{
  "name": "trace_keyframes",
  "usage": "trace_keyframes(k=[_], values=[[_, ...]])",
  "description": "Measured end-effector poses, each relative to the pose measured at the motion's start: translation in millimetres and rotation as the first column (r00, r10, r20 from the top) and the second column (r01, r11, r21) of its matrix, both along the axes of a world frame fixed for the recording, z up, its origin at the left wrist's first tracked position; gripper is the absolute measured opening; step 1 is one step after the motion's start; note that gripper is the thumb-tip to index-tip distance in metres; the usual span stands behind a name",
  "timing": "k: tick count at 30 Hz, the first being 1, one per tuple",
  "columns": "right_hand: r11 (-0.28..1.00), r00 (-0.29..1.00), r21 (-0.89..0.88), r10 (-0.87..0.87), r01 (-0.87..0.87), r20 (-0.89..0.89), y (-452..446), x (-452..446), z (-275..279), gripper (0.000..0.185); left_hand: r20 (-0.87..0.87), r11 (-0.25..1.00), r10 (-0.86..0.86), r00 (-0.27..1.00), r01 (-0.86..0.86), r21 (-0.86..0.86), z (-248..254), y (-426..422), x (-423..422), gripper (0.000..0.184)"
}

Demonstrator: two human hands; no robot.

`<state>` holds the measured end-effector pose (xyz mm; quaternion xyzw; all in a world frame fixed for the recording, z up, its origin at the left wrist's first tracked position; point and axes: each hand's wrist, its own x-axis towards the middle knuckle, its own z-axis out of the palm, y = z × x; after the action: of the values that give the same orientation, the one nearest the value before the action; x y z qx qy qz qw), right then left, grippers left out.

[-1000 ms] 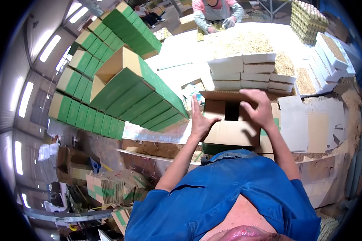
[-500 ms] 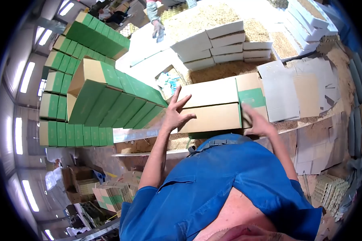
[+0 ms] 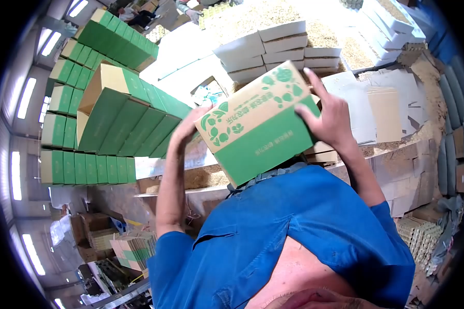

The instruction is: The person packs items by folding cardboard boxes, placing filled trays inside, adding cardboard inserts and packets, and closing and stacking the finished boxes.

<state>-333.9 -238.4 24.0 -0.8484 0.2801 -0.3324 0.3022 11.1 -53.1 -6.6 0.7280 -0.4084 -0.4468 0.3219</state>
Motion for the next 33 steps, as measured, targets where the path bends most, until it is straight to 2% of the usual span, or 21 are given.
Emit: trace_keyframes(k=[1, 2, 3, 7, 10, 13, 15, 17, 18, 19, 21, 23, 24, 25, 26, 27, 28, 29, 30, 31, 33], values=[[0.993, 0.987, -0.045, 0.113, -0.108, 0.11, 6, -9, -5, 0.074, -0.236, 0.992, 0.076, 0.969, -0.098, -0.083, -27, 15, -2, 0.05], [0.965, 0.96, -0.036, 0.263, -0.261, 0.092, 9, -20, -27, 0.083, -0.312, 0.953, 0.245, 0.918, -0.286, -0.096, -40, 25, -15, 0.048], [0.938, 0.938, -0.014, 0.347, -0.347, 0.016, 16, -28, -30, 0.078, -0.391, 0.88, 0.4, 0.829, -0.467, -0.089, -52, 29, -26, 0.046], [0.966, 0.968, -0.197, 0.197, -0.165, 0.155, -4, -8, -54, 0.055, -0.559, 0.814, 0.444, 0.7, -0.577, -0.075, -87, 17, -24, 0.04], [0.919, 0.973, -0.362, 0.206, -0.155, 0.107, -41, 37, -44, 0.039, -0.609, 0.799, 0.429, 0.668, -0.594, -0.089, -105, -13, -25, 0.039], [0.943, 0.969, -0.284, 0.113, -0.173, -0.218, -70, 73, -32, 0.02, -0.507, 0.843, 0.399, 0.764, -0.523, -0.126, -139, -39, -25, 0.039], [0.943, 0.971, -0.303, 0.069, -0.139, -0.229, -82, 85, -42, 0.027, -0.318, 0.89, 0.376, 0.87, -0.435, -0.137, -173, -35, -32, 0.038], [0.972, 0.839, -0.194, 0.005, -0.132, -0.544, -88, 89, -55, 0.041, -0.01, 0.948, 0.305, 0.952, -0.304, -0.097, -205, -17, -40, 0.038], [0.992, 0.722, 0.007, 0.094, -0.123, -0.686, -87, 90, -58, 0.048, 0.083, 0.957, 0.287, 0.954, -0.283, -0.061, -212, -6, -47, 0.038], [0.998, 0.83, 0.022, 0.059, -0.056, -0.555, -94, 92, -107, 0.047, 0.11, 0.955, 0.296, 0.949, -0.295, -0.03, -212, 3, -54, 0.038], [0.993, 0.783, -0.096, -0.003, -0.073, -0.623, -84, 90, -99, 0.048, -0.359, 0.781, 0.581, 0.73, -0.625, -0.006, -159, -1, -93, 0.044], [0.993, 0.775, -0.099, -0.018, -0.057, -0.632, -77, 90, -98, 0.049, -0.81, 0.707, 0.423, 0.407, -0.707, 0.013, -117, 11, -112, 0.05], [0.999, 0.775, -0.03, 0.016, -0.044, -0.632, -80, 90, -91, 0.053, -0.75, 0.709, 0.416, 0.514, -0.7, -0.086, -118, 10, -115, 0.06], [0.999, 0.776, 0.036, 0.049, -0.034, -0.629, -86, 91, -86, 0.058, -0.321, 0.818, 0.415, 0.851, -0.503, -0.278, -119, 6, -115, 0.062], [0.976, 0.803, 0.205, 0.182, -0.077, -0.568, -102, 93, -97, 0.075, -0.379, 0.813, 0.405, 0.832, -0.517, -0.267, -119, 3, -118, 0.063], [0.964, 0.838, 0.245, 0.214, -0.1, -0.501, -121, 95, -94, 0.09, -0.432, 0.809, 0.392, 0.812, -0.528, -0.257, -119, 0, -119, 0.066], [0.994, 0.923, 0.108, 0.054, -0.013, -0.382, -150, 101, -106, 0.097, -0.432, 0.807, 0.393, 0.812, -0.529, -0.261, -117, -2, -115, 0.066], [0.982, 0.95, 0.105, -0.124, 0.16, -0.287, -176, 105, -91, 0.103, -0.442, 0.826, 0.379, 0.813, -0.513, -0.235, -117, -3, -109, 0.065], [0.93, 0.945, 0.254, -0.201, 0.267, -0.258, -199, 107, -58, 0.104, -0.455, 0.839, 0.374, 0.808, -0.504, -0.204, -117, -1, -108, 0.064], [0.934, 0.928, 0.107, -0.315, 0.34, -0.198, -253, 120, -69, 0.097, -0.457, 0.83, 0.387, 0.801, -0.518, -0.205, -118, -3, -109, 0.064], [0.896, 0.958, 0.37, -0.165, 0.245, -0.235, -308, 137, -59, 0.09, -0.447, 0.824, 0.405, 0.797, -0.531, -0.2, -118, -4, -110, 0.063]])
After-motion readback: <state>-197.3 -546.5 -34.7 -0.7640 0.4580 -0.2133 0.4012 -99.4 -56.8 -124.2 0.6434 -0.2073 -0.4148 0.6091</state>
